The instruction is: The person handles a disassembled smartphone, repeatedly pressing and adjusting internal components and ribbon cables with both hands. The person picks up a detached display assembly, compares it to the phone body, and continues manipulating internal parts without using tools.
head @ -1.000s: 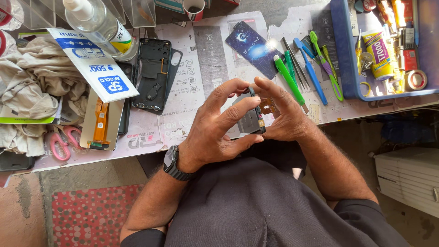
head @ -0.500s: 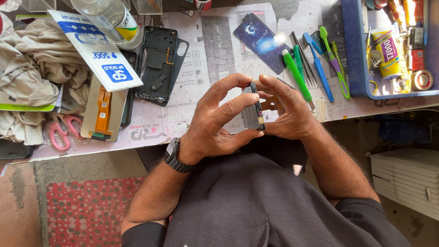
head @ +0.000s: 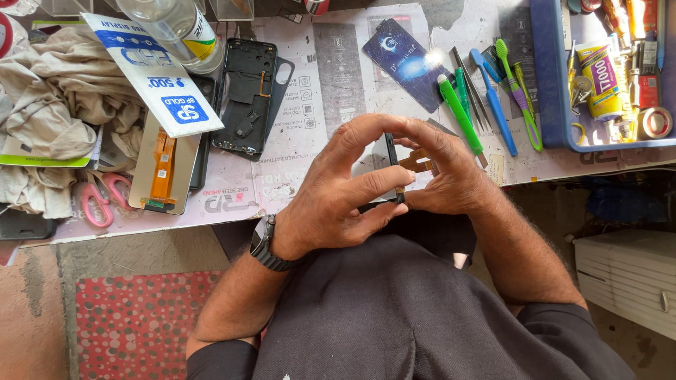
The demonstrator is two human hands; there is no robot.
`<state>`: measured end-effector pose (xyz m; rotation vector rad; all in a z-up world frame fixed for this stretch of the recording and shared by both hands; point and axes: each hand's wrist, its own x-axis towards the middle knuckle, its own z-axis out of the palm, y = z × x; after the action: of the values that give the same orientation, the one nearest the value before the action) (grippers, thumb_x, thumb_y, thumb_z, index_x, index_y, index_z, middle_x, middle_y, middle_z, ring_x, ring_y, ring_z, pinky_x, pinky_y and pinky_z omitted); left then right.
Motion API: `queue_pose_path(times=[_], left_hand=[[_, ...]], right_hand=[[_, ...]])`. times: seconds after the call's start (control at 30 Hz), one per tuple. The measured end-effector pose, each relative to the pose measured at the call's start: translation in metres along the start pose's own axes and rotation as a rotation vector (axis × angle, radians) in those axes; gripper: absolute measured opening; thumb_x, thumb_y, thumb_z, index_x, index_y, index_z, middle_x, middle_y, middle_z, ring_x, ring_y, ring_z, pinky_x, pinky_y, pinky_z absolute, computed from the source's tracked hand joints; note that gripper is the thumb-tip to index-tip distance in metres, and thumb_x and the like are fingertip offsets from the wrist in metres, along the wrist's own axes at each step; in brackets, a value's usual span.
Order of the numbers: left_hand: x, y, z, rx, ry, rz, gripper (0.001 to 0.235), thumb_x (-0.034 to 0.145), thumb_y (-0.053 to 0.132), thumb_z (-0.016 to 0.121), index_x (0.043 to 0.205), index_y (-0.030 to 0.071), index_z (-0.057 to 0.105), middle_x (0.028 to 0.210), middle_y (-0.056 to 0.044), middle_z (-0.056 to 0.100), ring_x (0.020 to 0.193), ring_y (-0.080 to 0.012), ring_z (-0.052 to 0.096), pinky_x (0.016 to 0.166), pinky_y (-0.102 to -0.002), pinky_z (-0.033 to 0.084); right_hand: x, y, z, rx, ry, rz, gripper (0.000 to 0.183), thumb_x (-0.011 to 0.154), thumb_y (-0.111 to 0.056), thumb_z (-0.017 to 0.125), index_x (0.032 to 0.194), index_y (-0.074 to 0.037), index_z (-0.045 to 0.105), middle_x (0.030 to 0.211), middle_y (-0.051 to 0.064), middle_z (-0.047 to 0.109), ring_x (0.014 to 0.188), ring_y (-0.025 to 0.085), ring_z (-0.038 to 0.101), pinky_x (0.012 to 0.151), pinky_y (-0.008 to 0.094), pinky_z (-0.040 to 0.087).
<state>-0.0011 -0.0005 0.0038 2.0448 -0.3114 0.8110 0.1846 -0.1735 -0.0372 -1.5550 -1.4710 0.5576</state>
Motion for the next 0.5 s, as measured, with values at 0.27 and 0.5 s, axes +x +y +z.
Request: queue_pose_path(times=[0.27,0.5], left_hand=[[-0.001,-0.001,0.0,-0.049,0.022,-0.018,0.041,0.085,0.013,0.092,0.118,0.014,0.068,0.16,-0.014,0.038,0.148,-0.0326,0.043,0.122,-0.046,0.047],[0.0,-0.002,0.003,-0.089,0.015,-0.052,0.039,0.085,0.014,0.094,0.113,0.014,0.066,0.16,-0.013,0.035,0.15,-0.0304,0.041,0.119,-0.045,0.052]], right_hand=[[0.006,-0.011,-0.001,-0.048,0.006,-0.029,0.113,0.067,-0.005,0.095,0.16,-0.019,0.033,0.147,0.013,0.054,0.138,0.029,0.059,0.104,0.045,0.059],[0.007,-0.015,-0.004,-0.016,0.022,-0.098,0.111,0.07,-0.012,0.096,0.16,-0.018,0.032,0.149,0.016,0.053,0.141,0.029,0.056,0.098,0.04,0.064]])
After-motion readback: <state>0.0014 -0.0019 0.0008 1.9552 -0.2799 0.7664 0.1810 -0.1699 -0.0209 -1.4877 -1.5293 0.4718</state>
